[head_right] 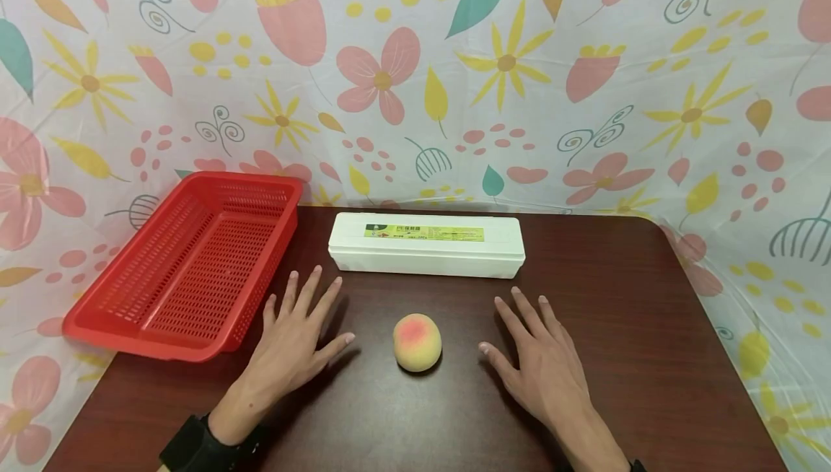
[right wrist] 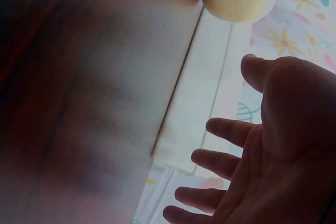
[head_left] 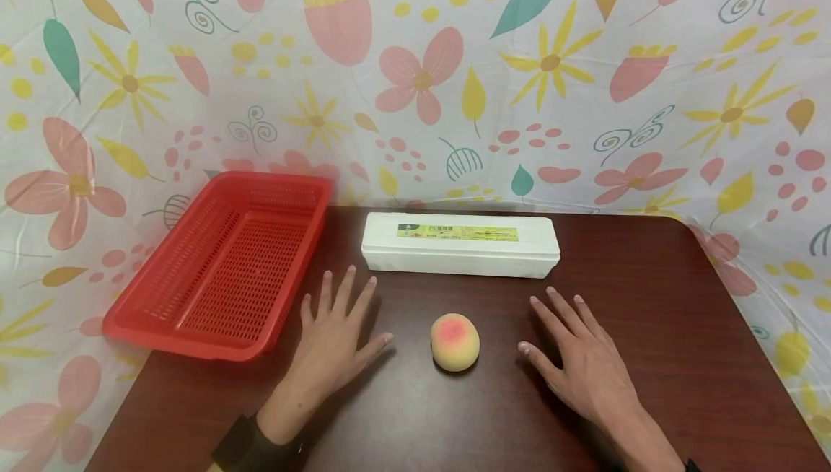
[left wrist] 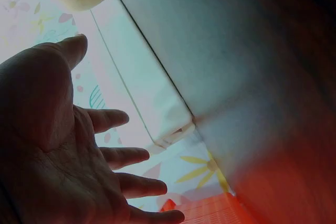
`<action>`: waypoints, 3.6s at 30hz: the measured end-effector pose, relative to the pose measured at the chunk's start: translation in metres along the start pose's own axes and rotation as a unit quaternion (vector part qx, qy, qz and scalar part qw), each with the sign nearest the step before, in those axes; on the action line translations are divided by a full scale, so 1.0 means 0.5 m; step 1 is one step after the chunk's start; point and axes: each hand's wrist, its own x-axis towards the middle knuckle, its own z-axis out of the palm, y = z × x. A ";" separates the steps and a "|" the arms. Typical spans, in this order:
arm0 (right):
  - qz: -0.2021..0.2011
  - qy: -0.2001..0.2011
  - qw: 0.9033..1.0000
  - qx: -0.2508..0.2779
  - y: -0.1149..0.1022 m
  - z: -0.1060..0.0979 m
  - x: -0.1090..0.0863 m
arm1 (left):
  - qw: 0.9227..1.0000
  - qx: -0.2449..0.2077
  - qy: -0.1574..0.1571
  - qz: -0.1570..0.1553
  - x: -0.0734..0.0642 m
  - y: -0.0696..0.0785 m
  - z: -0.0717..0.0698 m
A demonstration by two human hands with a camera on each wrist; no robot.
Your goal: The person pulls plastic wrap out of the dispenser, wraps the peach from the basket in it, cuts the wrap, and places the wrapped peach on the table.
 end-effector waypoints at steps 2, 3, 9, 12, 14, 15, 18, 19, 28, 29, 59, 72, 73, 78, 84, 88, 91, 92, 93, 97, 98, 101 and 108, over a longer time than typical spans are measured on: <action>-0.004 0.004 1.000 0.004 -0.001 -0.001 0.000 | 1.000 -0.003 0.002 0.001 0.001 0.000 0.000; -0.007 0.007 1.000 0.005 -0.001 -0.001 0.000 | 1.000 -0.005 0.002 0.002 0.001 0.000 -0.001; -0.018 0.015 1.000 0.010 -0.002 -0.002 0.000 | 1.000 -0.007 0.012 0.006 0.002 0.000 -0.002; -0.017 0.008 1.000 0.011 -0.002 -0.001 0.001 | 1.000 -0.012 0.024 0.009 0.004 -0.001 -0.004; -0.014 0.002 1.000 0.011 -0.002 -0.001 0.001 | 0.999 -0.015 0.033 0.011 0.005 -0.001 -0.005; -0.012 -0.001 1.000 0.012 -0.002 -0.001 0.002 | 0.999 -0.014 0.036 0.012 0.006 -0.002 -0.005; -0.008 -0.008 1.000 0.012 -0.003 -0.002 0.003 | 0.999 -0.015 0.040 0.009 0.008 -0.003 -0.004; -0.008 -0.008 1.000 0.012 -0.003 -0.003 0.004 | 0.999 -0.016 0.040 0.008 0.009 -0.003 -0.004; -0.014 0.012 1.000 0.013 -0.006 -0.008 0.017 | 0.999 -0.030 0.038 -0.009 0.016 -0.002 -0.005; -0.014 0.014 1.000 0.013 -0.006 -0.008 0.018 | 0.999 -0.031 0.039 -0.009 0.016 -0.002 -0.005; 0.026 0.031 0.999 0.031 0.019 -0.029 0.040 | 0.991 -0.087 0.104 -0.010 0.050 -0.024 -0.008; 0.052 0.014 0.998 0.033 0.015 -0.033 0.060 | 0.989 -0.114 0.088 -0.029 0.061 -0.025 -0.006; 0.054 0.013 0.998 0.034 0.015 -0.033 0.061 | 0.989 -0.116 0.087 -0.031 0.062 -0.025 -0.005; 0.071 0.013 0.997 0.036 0.015 -0.036 0.066 | 0.988 -0.120 0.085 -0.047 0.069 -0.021 -0.004; 0.083 0.021 0.996 0.039 0.016 -0.033 0.070 | 0.987 -0.122 0.085 -0.063 0.078 -0.020 -0.006; 0.086 0.025 0.995 0.042 0.019 -0.032 0.073 | 0.986 -0.127 0.083 -0.073 0.082 -0.022 -0.006; 0.090 0.024 0.995 0.043 0.021 -0.031 0.077 | 0.985 -0.129 0.087 -0.071 0.087 -0.024 -0.004; 0.092 0.023 0.995 0.044 0.022 -0.031 0.079 | 0.985 -0.130 0.090 -0.069 0.089 -0.024 -0.003; 0.094 0.023 0.994 0.045 0.022 -0.030 0.080 | 0.985 -0.131 0.092 -0.067 0.091 -0.024 -0.002; 0.105 0.020 0.993 0.049 0.023 -0.028 0.087 | 0.984 -0.137 0.098 -0.062 0.097 -0.024 0.001; 0.107 0.020 0.993 0.050 0.024 -0.028 0.089 | 0.984 -0.138 0.097 -0.062 0.098 -0.024 0.001; 0.112 0.021 0.992 0.052 0.024 -0.027 0.092 | 0.984 -0.139 0.093 -0.066 0.103 -0.024 0.002; 0.118 0.025 0.991 0.063 0.025 -0.027 0.097 | 0.980 -0.158 0.087 -0.090 0.115 -0.022 -0.001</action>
